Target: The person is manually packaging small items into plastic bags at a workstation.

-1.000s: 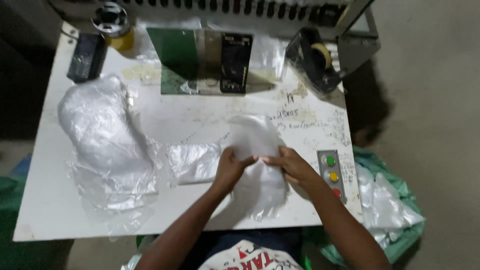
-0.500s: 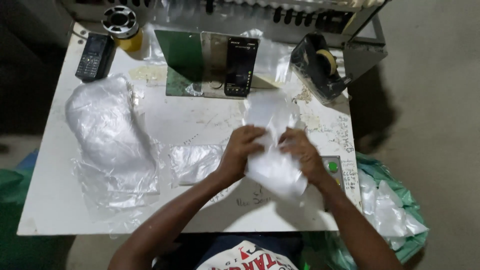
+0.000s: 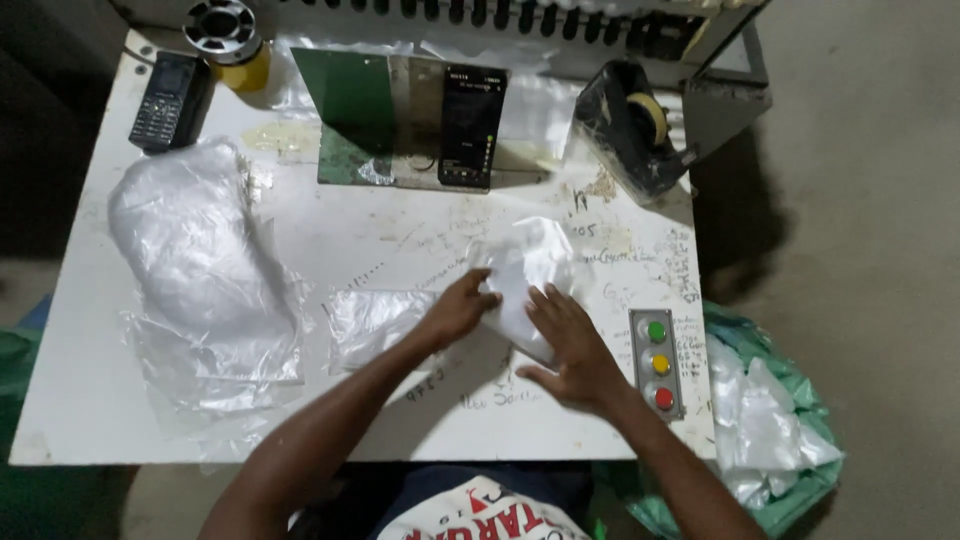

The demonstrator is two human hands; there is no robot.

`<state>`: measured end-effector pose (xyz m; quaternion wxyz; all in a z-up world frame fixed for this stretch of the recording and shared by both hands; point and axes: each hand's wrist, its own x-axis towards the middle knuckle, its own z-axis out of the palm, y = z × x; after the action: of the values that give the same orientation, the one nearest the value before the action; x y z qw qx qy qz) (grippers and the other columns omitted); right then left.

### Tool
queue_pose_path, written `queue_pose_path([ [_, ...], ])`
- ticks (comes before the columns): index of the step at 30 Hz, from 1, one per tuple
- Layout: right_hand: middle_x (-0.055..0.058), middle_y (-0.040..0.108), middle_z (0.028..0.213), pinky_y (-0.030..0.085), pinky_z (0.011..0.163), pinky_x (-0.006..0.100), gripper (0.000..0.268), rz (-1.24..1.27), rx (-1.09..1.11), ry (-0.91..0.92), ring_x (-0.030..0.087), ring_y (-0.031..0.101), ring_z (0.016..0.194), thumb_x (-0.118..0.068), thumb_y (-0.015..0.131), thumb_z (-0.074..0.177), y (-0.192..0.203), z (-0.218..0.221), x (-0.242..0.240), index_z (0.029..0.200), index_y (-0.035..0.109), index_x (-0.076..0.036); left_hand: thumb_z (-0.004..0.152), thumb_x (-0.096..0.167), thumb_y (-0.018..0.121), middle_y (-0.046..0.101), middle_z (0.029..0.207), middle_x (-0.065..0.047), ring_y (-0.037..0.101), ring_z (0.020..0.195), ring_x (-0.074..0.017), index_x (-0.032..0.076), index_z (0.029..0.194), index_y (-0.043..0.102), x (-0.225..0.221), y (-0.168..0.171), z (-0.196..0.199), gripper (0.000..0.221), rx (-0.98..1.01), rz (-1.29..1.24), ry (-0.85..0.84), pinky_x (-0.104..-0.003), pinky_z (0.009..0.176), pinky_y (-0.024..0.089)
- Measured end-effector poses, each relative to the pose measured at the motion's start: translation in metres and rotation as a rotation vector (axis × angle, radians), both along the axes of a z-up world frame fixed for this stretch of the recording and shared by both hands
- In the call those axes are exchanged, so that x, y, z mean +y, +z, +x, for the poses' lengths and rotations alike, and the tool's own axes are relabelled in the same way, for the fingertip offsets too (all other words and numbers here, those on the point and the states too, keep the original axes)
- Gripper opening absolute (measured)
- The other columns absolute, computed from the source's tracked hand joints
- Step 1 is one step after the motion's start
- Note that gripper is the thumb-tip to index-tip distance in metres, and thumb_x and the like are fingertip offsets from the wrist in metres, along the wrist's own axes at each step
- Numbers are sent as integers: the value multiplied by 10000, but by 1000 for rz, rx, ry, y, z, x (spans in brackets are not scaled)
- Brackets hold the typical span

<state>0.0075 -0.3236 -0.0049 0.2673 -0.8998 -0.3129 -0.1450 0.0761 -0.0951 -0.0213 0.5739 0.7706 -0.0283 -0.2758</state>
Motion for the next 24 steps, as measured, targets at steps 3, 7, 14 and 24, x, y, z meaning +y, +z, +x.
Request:
queue_pose_path([
  [3, 136, 516, 1530, 321, 1197, 545, 893, -28, 183, 41, 373, 449, 1438, -664, 709, 836, -5, 18, 3, 1522, 484, -139, 906, 294, 647, 484, 1528, -253, 478, 1411, -453, 96, 1533, 458, -3, 44, 8, 685, 129, -24, 24, -599, 1121, 411],
  [7, 21, 656, 1385, 426, 1081, 449, 658, 76, 230, 15, 255, 600, 1298, -576, 708, 880, -25, 33, 5, 1397, 613, -180, 933, 464, 604, 553, 1421, -260, 512, 1369, -454, 86, 1553, 440, 2, 67, -1, 744, 114, -36, 169, -592, 1118, 402],
  [14, 167, 776, 1102, 557, 884, 466, 309, 1279, 873, -464, 232, 704, 958, -58, 749, 926, -3, 20, 50, 1234, 726, -38, 817, 151, 859, 504, 1046, -70, 604, 763, -177, -35, 1376, 475, -25, 89, -61, 703, 346, -682, 677, -236, 597, 552],
  [24, 119, 586, 1348, 493, 1051, 364, 573, 1235, 639, -451, 256, 565, 1259, -122, 715, 846, 29, -27, 81, 1378, 508, -72, 836, 130, 806, 778, 1014, -118, 735, 911, -258, 41, 1023, 728, -24, 35, -64, 221, 193, -922, 662, -407, 809, 624],
])
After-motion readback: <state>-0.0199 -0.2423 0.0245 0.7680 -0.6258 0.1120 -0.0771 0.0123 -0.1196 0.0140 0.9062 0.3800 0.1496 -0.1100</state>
